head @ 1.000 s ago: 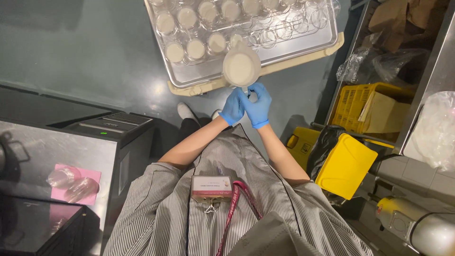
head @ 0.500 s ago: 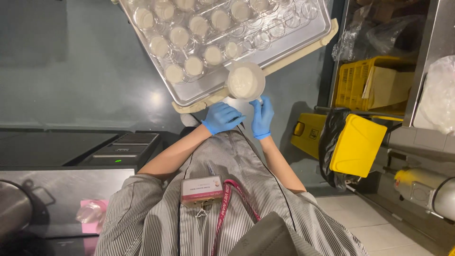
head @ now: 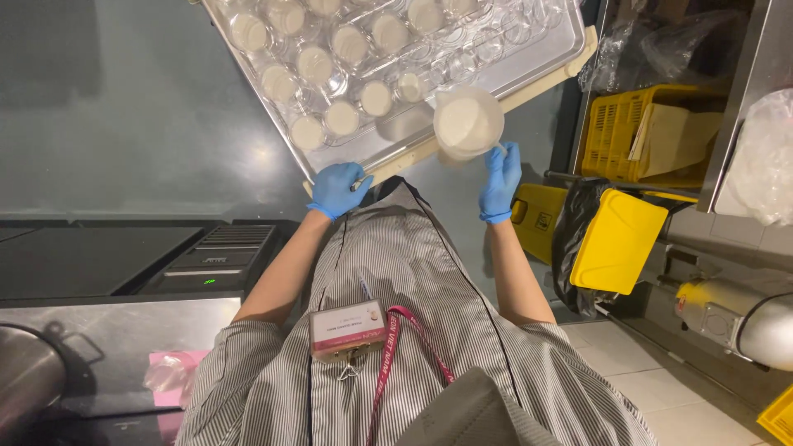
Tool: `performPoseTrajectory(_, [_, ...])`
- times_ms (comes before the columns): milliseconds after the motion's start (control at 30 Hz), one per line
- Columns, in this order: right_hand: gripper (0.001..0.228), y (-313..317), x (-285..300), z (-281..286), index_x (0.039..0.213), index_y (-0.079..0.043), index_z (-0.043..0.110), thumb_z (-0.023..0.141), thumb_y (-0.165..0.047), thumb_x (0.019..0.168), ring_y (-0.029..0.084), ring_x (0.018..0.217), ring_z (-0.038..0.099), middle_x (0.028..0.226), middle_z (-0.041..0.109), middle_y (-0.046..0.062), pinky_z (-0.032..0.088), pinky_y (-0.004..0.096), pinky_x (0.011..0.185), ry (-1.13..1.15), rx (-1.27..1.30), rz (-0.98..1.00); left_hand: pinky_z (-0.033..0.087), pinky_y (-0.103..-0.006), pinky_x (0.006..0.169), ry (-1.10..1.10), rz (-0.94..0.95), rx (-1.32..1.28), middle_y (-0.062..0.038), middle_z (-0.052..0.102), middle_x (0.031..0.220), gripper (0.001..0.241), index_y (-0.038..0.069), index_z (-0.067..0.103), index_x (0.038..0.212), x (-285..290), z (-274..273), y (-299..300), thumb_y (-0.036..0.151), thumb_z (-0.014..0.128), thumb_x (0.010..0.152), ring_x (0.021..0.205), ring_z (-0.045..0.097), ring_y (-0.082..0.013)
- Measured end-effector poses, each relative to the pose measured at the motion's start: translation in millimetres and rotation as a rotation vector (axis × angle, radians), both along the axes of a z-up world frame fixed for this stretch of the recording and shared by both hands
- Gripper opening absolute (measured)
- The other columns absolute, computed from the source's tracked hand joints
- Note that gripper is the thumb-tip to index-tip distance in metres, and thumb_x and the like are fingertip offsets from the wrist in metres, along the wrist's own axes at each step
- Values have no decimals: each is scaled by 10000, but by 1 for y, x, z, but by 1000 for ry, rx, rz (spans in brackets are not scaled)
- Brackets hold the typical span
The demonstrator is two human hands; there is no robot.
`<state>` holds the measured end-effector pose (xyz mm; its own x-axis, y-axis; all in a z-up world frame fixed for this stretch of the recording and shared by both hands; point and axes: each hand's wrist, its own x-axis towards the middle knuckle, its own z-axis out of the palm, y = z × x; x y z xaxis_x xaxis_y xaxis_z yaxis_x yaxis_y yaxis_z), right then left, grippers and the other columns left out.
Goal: Filling small plastic cups with a white liquid and securing them with lids.
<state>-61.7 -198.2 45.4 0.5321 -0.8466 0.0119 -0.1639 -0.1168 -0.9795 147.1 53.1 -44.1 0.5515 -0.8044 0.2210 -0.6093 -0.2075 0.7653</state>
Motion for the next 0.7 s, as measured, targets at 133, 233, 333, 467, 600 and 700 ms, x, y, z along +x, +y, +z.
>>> performPoseTrajectory(133, [259,-25,7,9,1010,-19,502,560,-246,1121,69,918,408,943,481,-19,389,230,808,27,-77,30,501,-447,626,-17,25,4,-89,620,687,234,101,640,803,-1,-3,-2,279,771,881,644,624,-310])
performPoseTrajectory(233, [266,-33,12,21,1014,-2,526,562,-243,1118,84,919,418,938,482,1,401,241,822,68,-111,62,502,-441,626,-53,50,-9,-94,630,707,238,103,636,779,-1,5,-3,274,773,870,642,619,-305])
performPoseTrajectory(333, [283,-39,20,32,1029,21,565,560,-248,1118,98,921,448,932,524,23,429,259,844,126,-172,87,507,-424,627,-33,69,-29,-91,623,703,219,96,638,774,-2,9,-4,242,767,872,631,614,-296])
performPoseTrajectory(467, [289,-43,27,41,1038,36,563,573,-246,1102,101,916,486,929,590,46,457,273,842,141,-151,110,501,-416,608,-68,71,-18,-85,623,692,246,93,626,743,-1,13,-5,239,783,864,618,612,-291])
performPoseTrajectory(600, [260,-46,32,42,1051,52,605,600,-206,1077,101,917,523,937,648,71,482,279,847,167,-160,133,506,-411,610,-83,87,-38,-84,618,691,224,95,639,750,-3,11,-5,221,788,860,616,608,-284])
performPoseTrajectory(700, [239,-48,35,42,1048,56,612,614,-182,1071,95,910,516,925,648,68,485,274,839,160,-141,132,508,-406,610,-86,92,-39,-80,616,695,226,96,638,747,-3,10,-5,218,791,860,618,608,-279])
